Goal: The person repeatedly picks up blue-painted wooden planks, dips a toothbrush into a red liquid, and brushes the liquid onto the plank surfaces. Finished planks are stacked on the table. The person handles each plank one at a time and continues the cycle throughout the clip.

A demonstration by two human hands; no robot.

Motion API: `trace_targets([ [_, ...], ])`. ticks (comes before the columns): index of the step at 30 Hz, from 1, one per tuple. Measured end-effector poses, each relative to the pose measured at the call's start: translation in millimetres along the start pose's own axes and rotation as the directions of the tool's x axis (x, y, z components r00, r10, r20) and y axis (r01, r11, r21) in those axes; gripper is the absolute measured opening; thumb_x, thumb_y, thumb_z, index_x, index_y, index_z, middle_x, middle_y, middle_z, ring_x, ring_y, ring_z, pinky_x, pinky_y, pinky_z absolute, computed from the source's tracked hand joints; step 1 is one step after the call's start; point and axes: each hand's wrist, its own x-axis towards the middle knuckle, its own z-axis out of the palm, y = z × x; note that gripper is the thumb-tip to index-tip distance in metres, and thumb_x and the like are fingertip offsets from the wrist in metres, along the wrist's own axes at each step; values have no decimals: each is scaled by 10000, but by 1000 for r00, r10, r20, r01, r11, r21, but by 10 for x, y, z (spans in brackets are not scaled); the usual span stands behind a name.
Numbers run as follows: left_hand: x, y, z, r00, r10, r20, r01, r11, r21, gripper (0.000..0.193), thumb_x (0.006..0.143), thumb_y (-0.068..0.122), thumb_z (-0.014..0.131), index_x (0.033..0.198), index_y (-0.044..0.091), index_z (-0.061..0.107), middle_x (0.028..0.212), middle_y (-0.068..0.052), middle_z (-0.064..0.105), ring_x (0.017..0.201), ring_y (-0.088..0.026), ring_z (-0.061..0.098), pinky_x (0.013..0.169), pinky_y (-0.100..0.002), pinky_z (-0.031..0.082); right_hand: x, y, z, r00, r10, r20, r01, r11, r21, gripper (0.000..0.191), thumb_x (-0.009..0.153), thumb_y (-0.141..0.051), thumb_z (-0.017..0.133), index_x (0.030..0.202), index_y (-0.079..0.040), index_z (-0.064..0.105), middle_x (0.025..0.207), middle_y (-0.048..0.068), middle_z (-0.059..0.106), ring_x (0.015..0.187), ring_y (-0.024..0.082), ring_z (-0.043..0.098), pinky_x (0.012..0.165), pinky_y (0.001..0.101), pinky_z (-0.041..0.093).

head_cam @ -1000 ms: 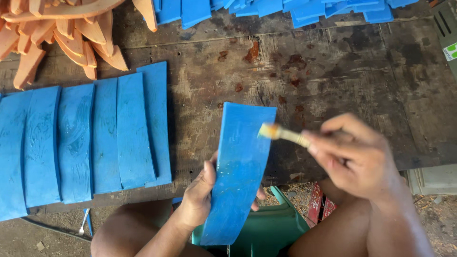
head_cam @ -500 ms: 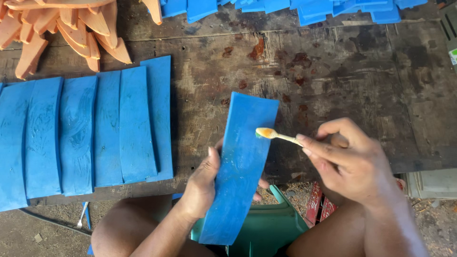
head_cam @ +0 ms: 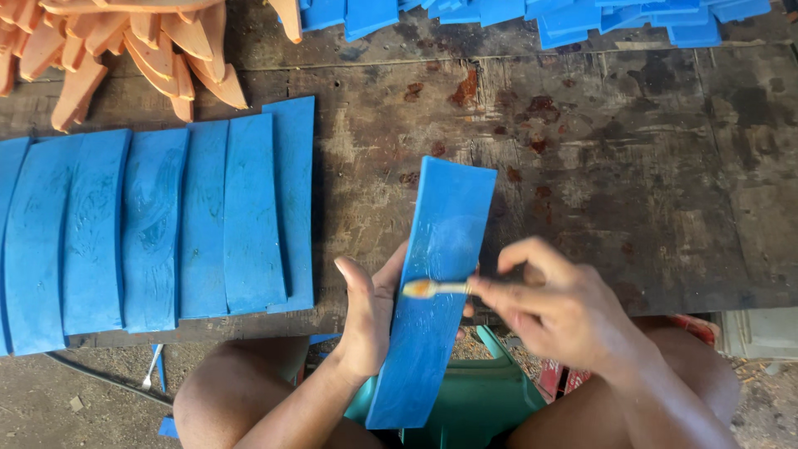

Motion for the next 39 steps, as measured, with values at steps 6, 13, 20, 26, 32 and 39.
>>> trace_targets([
  [6, -55, -81, -30, 999, -22, 50, 12, 981, 194, 1322, 684, 984, 211, 1624, 62, 318, 1197, -209, 659, 983, -267, 702, 814, -418, 618, -24, 136, -73, 960, 91, -264, -129, 982, -134, 319, 881, -16, 758, 1181, -123, 773, 1028, 58, 595, 567, 67, 568, 470, 266, 453],
  [13, -21, -20, -70, 996, 60, 64, -70, 983, 171, 1295, 715, 963, 241, 1590, 9, 307, 1383, -172, 631, 1071, -268, 691, 860, -427, 620, -125, 75, 3, 996, -66, 55, 67, 998, -22, 312, 795, -61, 810, 1093, -151, 828, 974, 53, 629, 467, 71, 541, 395, 267, 423],
  [20, -51, -68, -107, 995, -5, 102, -15, 980, 196, 1233, 751, 925, 296, 1665, 108, 169, 1340, -242, 580, 1063, -290, 676, 866, -464, 619, -134, 380, -258, 960, 12, -279, -36, 996, -80, 260, 927, -26, 745, 1177, -97, 765, 1142, 39, 602, 704, 61, 656, 555, 205, 529],
  [26, 21, -59, -82, 999, 50, 17, -51, 997, 60, 1200, 751, 926, 256, 1596, 75, 259, 1390, -226, 597, 1098, -300, 691, 879, -473, 621, -182, 136, -118, 968, -121, -218, 128, 992, 20, 269, 868, -70, 750, 1124, -150, 775, 1087, 53, 603, 557, 30, 604, 452, 203, 473],
  [32, 7, -35, -83, 997, 82, 10, -83, 991, 106, 1182, 762, 921, 256, 1557, 49, 325, 1350, -275, 612, 1051, -339, 711, 835, -497, 642, -69, 110, -69, 998, 3, -64, -9, 995, -102, 288, 807, -107, 811, 1071, -223, 821, 1023, 25, 641, 499, 51, 574, 381, 250, 453],
  [39, 30, 38, -70, 993, 59, -104, -49, 994, 100, 1152, 742, 899, 251, 1556, 85, 308, 1379, -245, 598, 1080, -329, 715, 840, -500, 646, -134, 101, -123, 981, -95, -169, 85, 994, -67, 273, 875, -100, 775, 1141, -161, 781, 1070, 47, 595, 593, 41, 587, 450, 220, 472],
])
